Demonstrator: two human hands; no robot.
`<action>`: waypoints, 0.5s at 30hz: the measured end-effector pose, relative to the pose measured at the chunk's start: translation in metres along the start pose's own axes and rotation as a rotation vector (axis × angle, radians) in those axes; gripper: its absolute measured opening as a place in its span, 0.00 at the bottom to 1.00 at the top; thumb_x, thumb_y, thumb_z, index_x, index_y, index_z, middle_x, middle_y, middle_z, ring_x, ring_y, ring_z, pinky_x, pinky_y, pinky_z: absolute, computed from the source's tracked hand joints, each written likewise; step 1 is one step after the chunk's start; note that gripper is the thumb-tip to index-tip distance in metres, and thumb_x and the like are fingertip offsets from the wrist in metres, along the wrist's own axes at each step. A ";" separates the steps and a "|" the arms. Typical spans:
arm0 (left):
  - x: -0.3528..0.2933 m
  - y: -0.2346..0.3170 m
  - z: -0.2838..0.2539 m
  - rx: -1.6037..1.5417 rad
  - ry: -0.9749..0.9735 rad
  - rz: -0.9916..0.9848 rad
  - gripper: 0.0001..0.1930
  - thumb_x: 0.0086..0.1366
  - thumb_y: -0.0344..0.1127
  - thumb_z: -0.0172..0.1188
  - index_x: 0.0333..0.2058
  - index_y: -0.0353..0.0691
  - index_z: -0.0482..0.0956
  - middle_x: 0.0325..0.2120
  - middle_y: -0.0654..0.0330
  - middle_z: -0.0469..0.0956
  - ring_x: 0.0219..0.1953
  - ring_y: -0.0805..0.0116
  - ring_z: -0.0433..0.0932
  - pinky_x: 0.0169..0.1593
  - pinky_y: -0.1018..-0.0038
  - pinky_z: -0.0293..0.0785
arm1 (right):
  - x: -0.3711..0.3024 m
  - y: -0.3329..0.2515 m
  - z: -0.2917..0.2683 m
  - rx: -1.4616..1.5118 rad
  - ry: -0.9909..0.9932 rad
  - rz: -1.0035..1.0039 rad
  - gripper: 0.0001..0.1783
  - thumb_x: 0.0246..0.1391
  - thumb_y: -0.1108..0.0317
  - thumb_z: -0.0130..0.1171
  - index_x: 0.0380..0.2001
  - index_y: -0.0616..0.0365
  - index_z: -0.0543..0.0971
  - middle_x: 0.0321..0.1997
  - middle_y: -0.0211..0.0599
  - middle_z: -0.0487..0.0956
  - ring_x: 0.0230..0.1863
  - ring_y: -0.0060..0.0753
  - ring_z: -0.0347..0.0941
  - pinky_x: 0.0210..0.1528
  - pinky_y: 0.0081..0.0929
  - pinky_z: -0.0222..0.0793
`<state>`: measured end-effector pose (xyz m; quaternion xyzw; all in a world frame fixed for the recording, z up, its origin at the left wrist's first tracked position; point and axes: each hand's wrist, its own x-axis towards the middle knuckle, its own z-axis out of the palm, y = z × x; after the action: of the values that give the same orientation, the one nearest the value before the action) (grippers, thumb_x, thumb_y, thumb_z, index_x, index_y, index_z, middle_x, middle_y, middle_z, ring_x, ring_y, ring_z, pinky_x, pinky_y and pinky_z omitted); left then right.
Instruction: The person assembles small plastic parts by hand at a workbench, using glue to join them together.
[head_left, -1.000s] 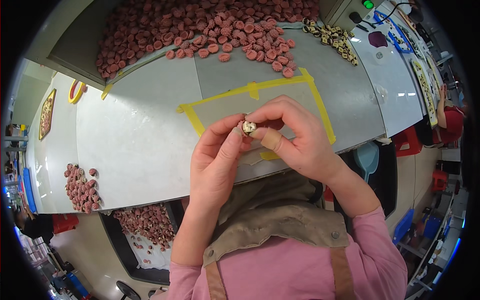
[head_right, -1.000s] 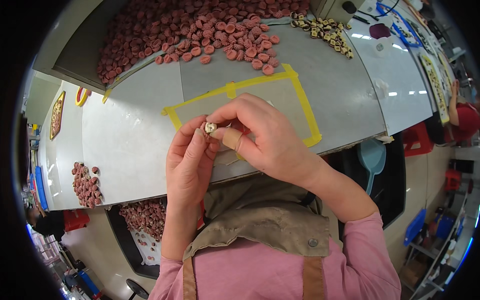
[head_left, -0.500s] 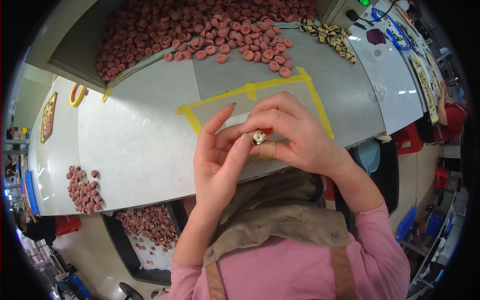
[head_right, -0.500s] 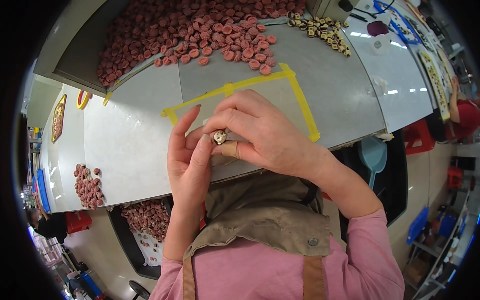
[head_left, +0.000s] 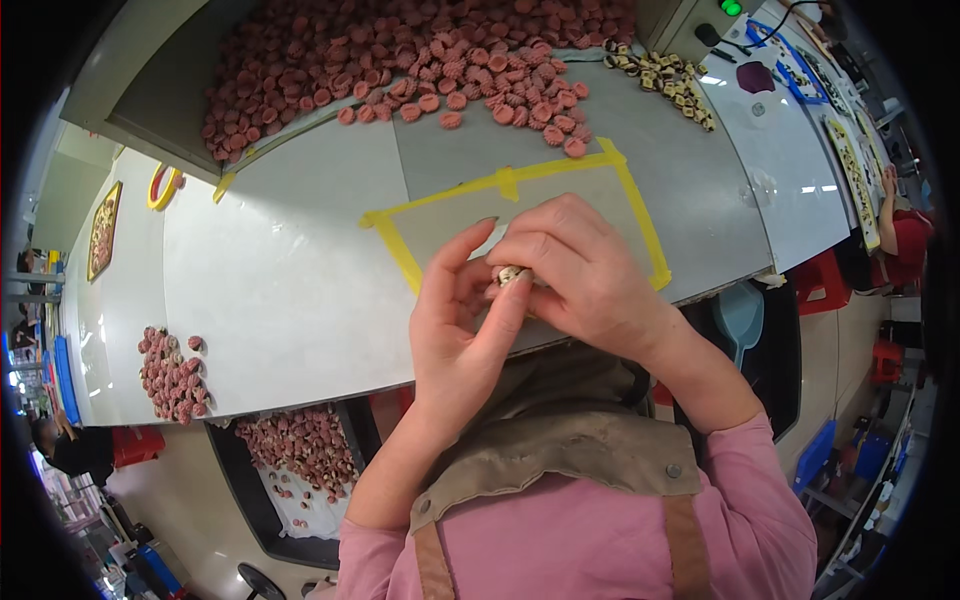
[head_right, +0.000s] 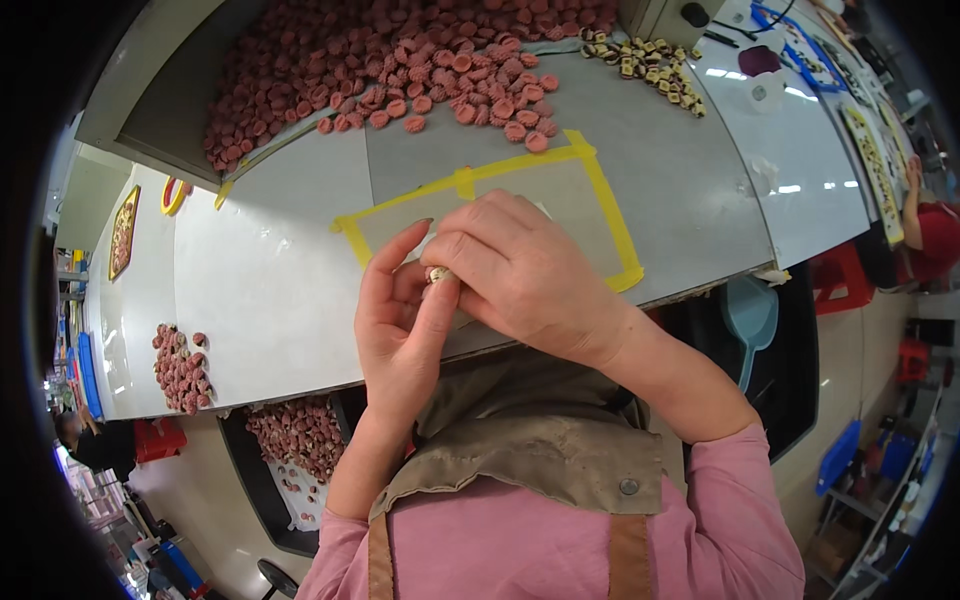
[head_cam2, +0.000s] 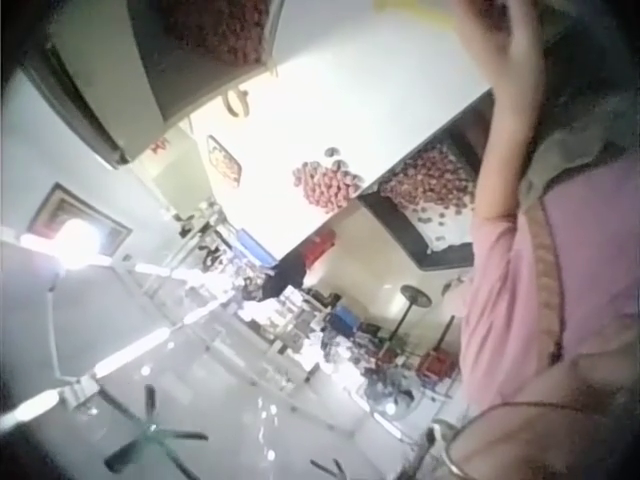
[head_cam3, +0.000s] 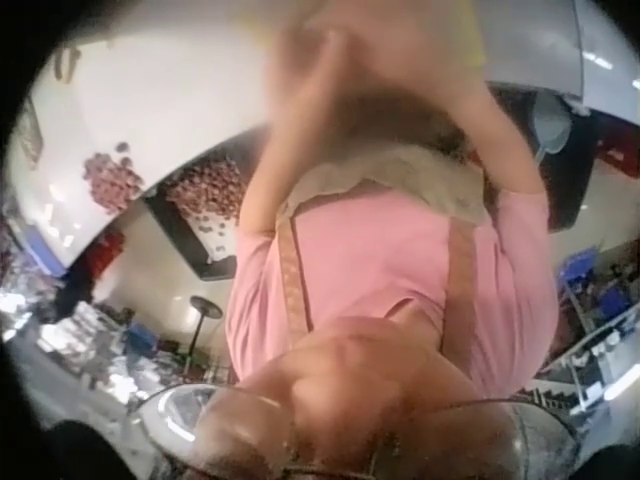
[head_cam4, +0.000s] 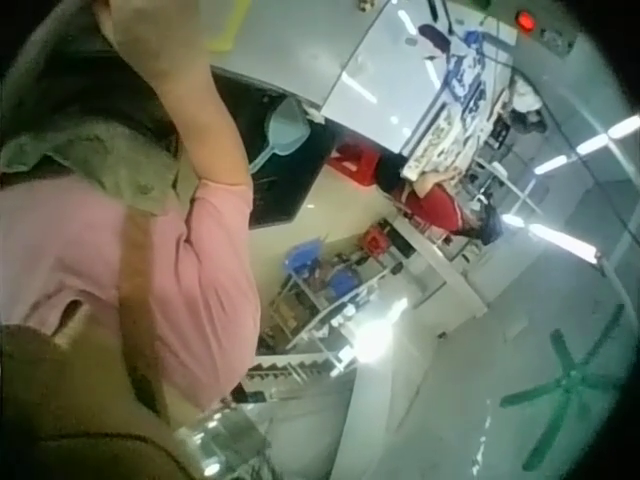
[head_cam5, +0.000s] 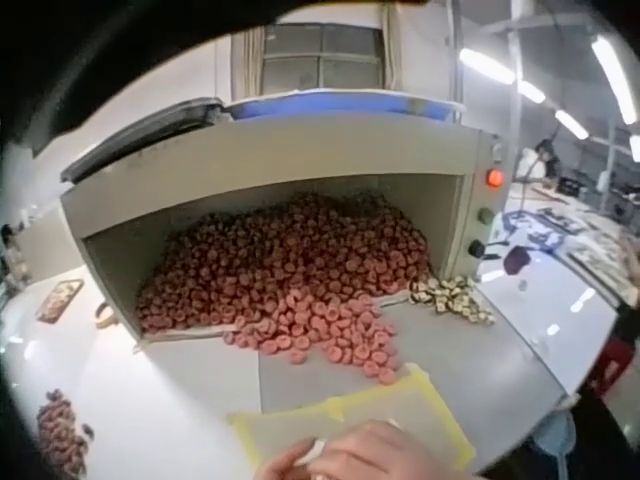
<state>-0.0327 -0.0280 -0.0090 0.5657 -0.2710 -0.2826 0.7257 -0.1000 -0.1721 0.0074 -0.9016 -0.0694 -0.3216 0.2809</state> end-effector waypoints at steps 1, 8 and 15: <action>0.000 0.003 0.001 -0.057 0.018 -0.042 0.25 0.64 0.25 0.57 0.58 0.33 0.62 0.38 0.58 0.76 0.41 0.75 0.76 0.46 0.80 0.73 | 0.000 -0.001 -0.002 -0.038 -0.002 0.002 0.20 0.37 0.72 0.70 0.37 0.55 0.77 0.37 0.33 0.73 0.36 0.38 0.71 0.38 0.32 0.69; 0.008 0.023 -0.070 0.950 0.204 0.119 0.13 0.64 0.26 0.56 0.48 0.36 0.75 0.36 0.55 0.78 0.40 0.65 0.78 0.45 0.73 0.73 | -0.002 0.024 -0.039 -0.070 -0.075 0.093 0.16 0.48 0.67 0.65 0.42 0.54 0.78 0.40 0.37 0.77 0.43 0.42 0.72 0.47 0.36 0.68; -0.027 0.054 -0.221 1.854 0.472 0.101 0.13 0.62 0.28 0.52 0.46 0.35 0.74 0.48 0.51 0.73 0.52 0.51 0.70 0.55 0.61 0.66 | 0.020 0.141 -0.088 -0.326 0.009 0.218 0.11 0.54 0.68 0.58 0.41 0.57 0.78 0.39 0.36 0.77 0.43 0.42 0.72 0.47 0.35 0.68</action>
<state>0.1114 0.1497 -0.0059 0.9452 -0.2576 0.1971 0.0367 -0.0890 -0.3384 0.0102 -0.9359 0.0829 -0.3002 0.1646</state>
